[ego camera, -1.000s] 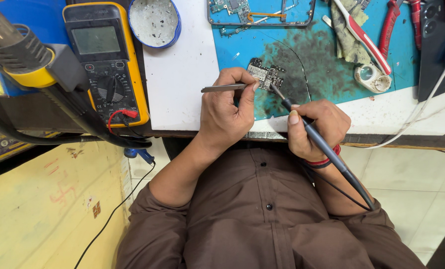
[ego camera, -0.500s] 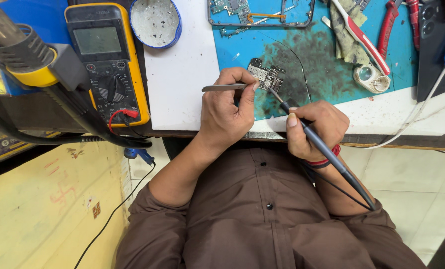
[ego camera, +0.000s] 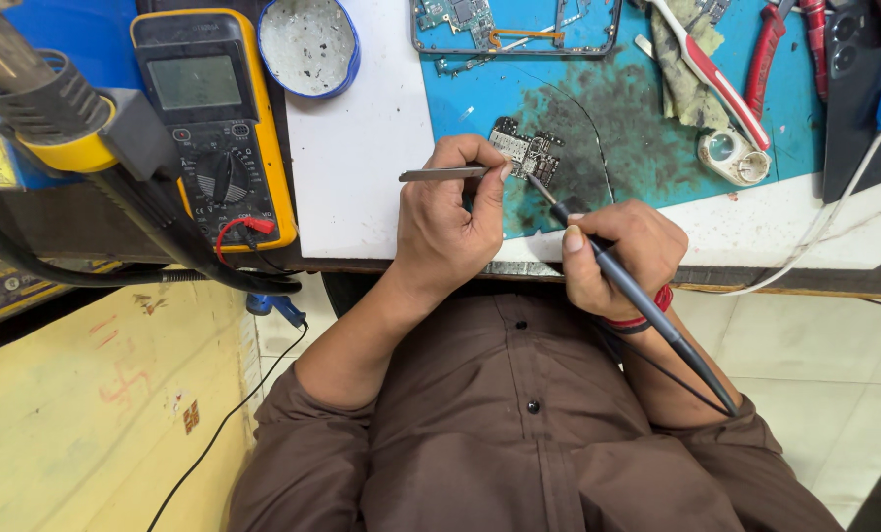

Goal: The person uses a soldering iron and tweezers to apply solder to multiple points on a small circuit board. They repeatedly heat and reflow solder on various components while holding the board steady with the tweezers.

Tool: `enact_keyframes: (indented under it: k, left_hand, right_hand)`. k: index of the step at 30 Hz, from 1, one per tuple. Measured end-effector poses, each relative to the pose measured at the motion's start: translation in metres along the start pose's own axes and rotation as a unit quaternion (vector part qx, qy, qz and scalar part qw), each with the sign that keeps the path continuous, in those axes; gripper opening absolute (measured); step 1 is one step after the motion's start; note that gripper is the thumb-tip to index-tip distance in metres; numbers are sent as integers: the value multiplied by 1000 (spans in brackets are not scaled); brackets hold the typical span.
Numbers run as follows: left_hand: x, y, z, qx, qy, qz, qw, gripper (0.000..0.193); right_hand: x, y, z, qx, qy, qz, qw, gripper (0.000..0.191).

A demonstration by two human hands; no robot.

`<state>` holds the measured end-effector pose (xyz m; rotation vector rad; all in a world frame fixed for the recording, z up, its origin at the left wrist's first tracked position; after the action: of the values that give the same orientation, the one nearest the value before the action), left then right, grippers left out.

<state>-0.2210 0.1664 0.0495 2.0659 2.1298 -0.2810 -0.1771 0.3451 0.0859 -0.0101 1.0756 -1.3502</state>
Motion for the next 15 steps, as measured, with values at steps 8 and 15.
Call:
enact_keyframes:
  k: [8,15]
  left_hand:
    - [1,0,0,0,6,4,1000,9]
    - [1,-1,1,-4,8,6,1000,9]
  right_hand:
    - [0,-2,2,-4,-1,-1,1000,10]
    - [1,-2,0,4,3,2,1000,9]
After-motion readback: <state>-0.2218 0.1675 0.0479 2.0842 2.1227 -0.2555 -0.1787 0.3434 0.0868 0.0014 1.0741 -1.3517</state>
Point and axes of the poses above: each hand's wrist, its own y-axis away from the middle knuckle, its own x-axis out of the palm, z = x × y, the point moved 10 cm from there along -y, towards the middle knuckle, and after that the axes turned 12 degrees about -x, right-handed, at the moved point
